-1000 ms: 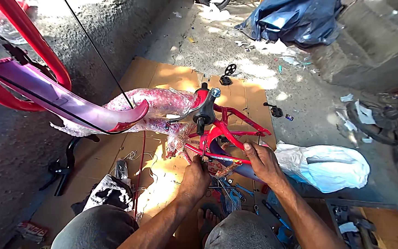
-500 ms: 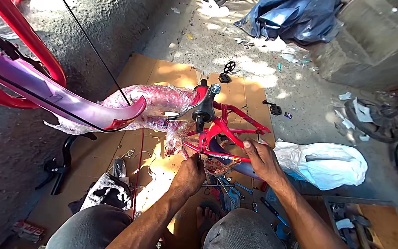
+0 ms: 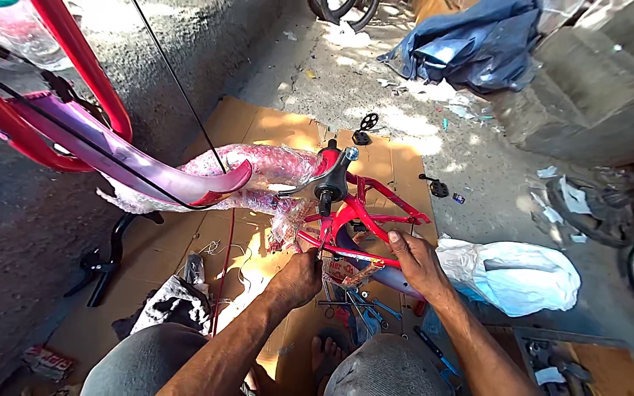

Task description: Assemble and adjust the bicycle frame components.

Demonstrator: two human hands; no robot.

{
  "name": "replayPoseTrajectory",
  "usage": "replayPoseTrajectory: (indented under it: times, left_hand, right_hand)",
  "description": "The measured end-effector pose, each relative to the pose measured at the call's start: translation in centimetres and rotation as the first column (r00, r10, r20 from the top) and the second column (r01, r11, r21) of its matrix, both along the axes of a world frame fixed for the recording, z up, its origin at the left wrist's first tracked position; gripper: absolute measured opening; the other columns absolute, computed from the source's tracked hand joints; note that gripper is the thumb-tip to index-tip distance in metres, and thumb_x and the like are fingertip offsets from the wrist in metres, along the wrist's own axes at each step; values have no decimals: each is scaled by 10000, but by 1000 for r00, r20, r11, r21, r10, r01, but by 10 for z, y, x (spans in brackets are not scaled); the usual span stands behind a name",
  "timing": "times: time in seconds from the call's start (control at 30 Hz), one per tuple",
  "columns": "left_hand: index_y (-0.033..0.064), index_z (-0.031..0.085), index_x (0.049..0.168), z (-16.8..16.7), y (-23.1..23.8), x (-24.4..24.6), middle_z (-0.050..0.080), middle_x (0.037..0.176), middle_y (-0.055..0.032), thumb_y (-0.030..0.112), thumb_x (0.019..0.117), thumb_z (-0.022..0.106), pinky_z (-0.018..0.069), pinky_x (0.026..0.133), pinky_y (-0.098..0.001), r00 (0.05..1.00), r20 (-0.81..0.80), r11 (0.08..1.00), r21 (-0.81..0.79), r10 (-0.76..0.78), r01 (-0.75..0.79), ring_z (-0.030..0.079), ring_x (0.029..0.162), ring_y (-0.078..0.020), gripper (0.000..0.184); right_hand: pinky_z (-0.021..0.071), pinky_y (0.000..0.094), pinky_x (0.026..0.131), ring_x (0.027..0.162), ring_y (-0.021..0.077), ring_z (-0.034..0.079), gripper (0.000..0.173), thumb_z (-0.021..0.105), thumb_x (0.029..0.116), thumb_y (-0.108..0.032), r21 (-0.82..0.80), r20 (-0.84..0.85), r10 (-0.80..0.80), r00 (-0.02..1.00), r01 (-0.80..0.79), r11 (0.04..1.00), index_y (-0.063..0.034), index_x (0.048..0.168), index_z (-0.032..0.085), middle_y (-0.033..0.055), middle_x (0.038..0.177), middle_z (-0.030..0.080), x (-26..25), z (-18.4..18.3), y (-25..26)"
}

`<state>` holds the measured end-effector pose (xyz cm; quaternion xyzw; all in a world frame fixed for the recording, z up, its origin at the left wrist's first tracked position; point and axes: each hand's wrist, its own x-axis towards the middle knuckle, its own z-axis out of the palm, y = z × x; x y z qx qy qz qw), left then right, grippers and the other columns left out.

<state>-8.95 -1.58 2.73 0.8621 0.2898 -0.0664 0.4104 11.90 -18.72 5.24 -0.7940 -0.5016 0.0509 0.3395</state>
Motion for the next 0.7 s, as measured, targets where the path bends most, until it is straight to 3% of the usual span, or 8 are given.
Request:
replayPoseTrajectory:
  times: [0.13, 0.17, 0.23, 0.3, 0.43, 0.6, 0.7]
  left_hand:
    - [53, 639, 1203, -5, -17, 4, 655, 878, -108, 250, 1075, 460, 548, 780, -449, 978, 75, 974, -139, 192, -180, 656, 806, -238, 295]
    - [55, 634, 1230, -4, -20, 6, 655, 893, -109, 268, 1080, 449, 552, 755, -437, 968, 68, 954, -196, 242, -225, 651, 775, -226, 319]
    - [68, 604, 1240, -3, -26, 12, 617, 855, -94, 304, 1094, 422, 551, 598, -387, 947, 36, 907, -299, 321, -296, 606, 611, -189, 331]
    - [76, 580, 1259, -1, -32, 17, 602, 851, -91, 308, 1103, 405, 545, 546, -364, 933, 7, 874, -352, 361, -336, 585, 558, -177, 329]
    - [80, 579, 1267, -1, -32, 16, 606, 870, -89, 318, 1106, 404, 550, 588, -375, 934, 7, 885, -323, 357, -336, 597, 598, -181, 337]
    - [84, 647, 1152, 3, -14, 9, 578, 766, -67, 312, 1084, 458, 500, 543, -366, 958, -2, 921, -274, 287, -276, 545, 554, -173, 303]
    - [67, 661, 1058, 7, -8, 8, 622, 805, -85, 265, 1076, 462, 530, 702, -426, 986, 13, 980, -114, 167, -165, 625, 722, -212, 281]
  right_hand:
    - [443, 392, 524, 564, 137, 531, 606, 283, 1051, -642, 3, 9, -4, 1000, 4, 1000, -192, 850, 636, -36, 611, 499, 1, -1, -1]
    - [445, 389, 535, 575, 135, 533, 611, 284, 1049, -645, 5, 9, -8, 1000, 8, 1000, -190, 850, 638, -38, 618, 501, 1, -1, -1]
    - [444, 388, 544, 586, 131, 534, 617, 281, 1047, -650, 8, 12, -21, 1000, 21, 1000, -188, 841, 635, -42, 623, 502, -1, -1, 1]
    - [454, 404, 553, 598, 141, 549, 627, 270, 1045, -653, 1, 14, -27, 1000, 27, 1000, -188, 845, 640, -37, 625, 512, -2, -2, 0]
    - [459, 411, 565, 607, 145, 556, 630, 261, 1044, -656, -10, 10, -25, 1000, 25, 1000, -192, 850, 641, -35, 632, 512, -1, 0, 0]
    - [449, 414, 534, 579, 150, 549, 636, 259, 1045, -657, 9, 36, -19, 999, 18, 1000, -192, 841, 641, -30, 612, 509, -3, 0, 0]
    - [438, 406, 523, 564, 143, 533, 615, 270, 1051, -640, 13, 35, -13, 999, 13, 1000, -195, 842, 638, -34, 604, 494, -2, -1, 1]
